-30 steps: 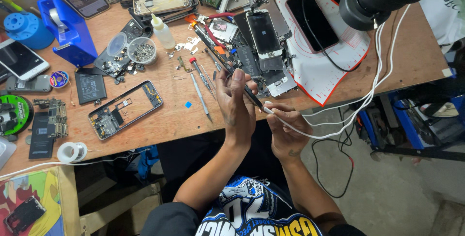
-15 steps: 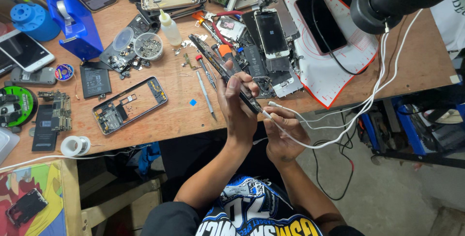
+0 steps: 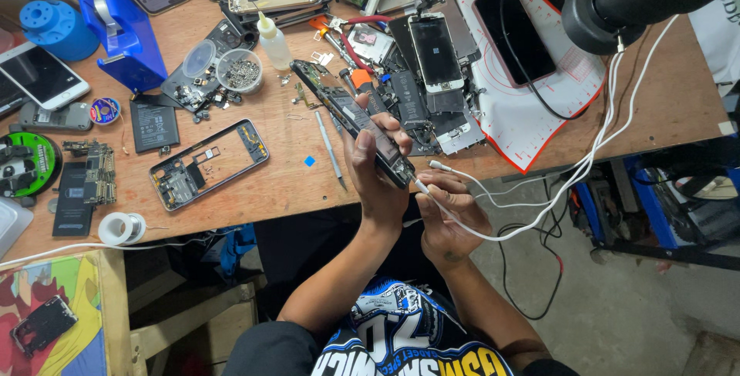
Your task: The person uses a white plastic tool to pry open the side of a black smartphone. They then connect a white charging cable to the phone, which displays a charging icon on the screen. The person continues to manipulate the phone's edges and screen while it remains connected to the power source.
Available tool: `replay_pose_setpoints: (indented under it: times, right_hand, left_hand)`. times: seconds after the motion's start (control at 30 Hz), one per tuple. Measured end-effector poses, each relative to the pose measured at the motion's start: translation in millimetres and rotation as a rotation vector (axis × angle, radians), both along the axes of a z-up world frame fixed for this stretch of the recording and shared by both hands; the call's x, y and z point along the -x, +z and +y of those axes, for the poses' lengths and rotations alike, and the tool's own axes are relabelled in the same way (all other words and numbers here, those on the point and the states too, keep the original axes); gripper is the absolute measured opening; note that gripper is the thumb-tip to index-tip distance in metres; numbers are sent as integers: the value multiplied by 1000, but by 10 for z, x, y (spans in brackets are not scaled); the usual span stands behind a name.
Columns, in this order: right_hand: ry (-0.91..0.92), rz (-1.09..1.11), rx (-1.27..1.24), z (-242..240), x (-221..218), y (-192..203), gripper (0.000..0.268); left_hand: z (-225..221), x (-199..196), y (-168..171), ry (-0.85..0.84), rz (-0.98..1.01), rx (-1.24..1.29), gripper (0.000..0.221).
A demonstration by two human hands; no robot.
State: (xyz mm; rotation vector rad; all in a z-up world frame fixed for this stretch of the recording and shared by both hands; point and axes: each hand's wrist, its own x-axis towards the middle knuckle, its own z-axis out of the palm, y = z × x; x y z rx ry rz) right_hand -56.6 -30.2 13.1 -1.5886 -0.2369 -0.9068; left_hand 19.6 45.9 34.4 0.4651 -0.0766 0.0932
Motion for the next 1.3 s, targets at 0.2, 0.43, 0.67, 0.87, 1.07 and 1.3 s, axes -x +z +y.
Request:
replay_pose_setpoints:
  times: [0.2, 0.43, 0.67, 0.87, 1.07, 1.3]
  right_hand:
    - [7, 10, 49, 2, 13, 52, 13]
    - [-8, 9, 86, 22, 1, 109, 12]
    - [-11, 20, 81, 30, 21, 85, 12]
    - [92, 141, -159, 90, 7, -141, 14]
    - [346, 524, -481, 148, -62, -376, 47]
    - [801, 1041, 44, -205, 81, 10, 42]
  left_hand:
    - [19, 37, -12, -15, 0, 48, 78]
    - [25, 68, 12, 47, -77, -62, 86]
    - [22, 95, -19, 61, -70, -119, 89]
    - [60, 53, -92, 125, -2, -164, 82]
    - [210, -84, -117, 305, 55, -437, 77]
    - [546, -238, -41, 387, 90, -615, 76]
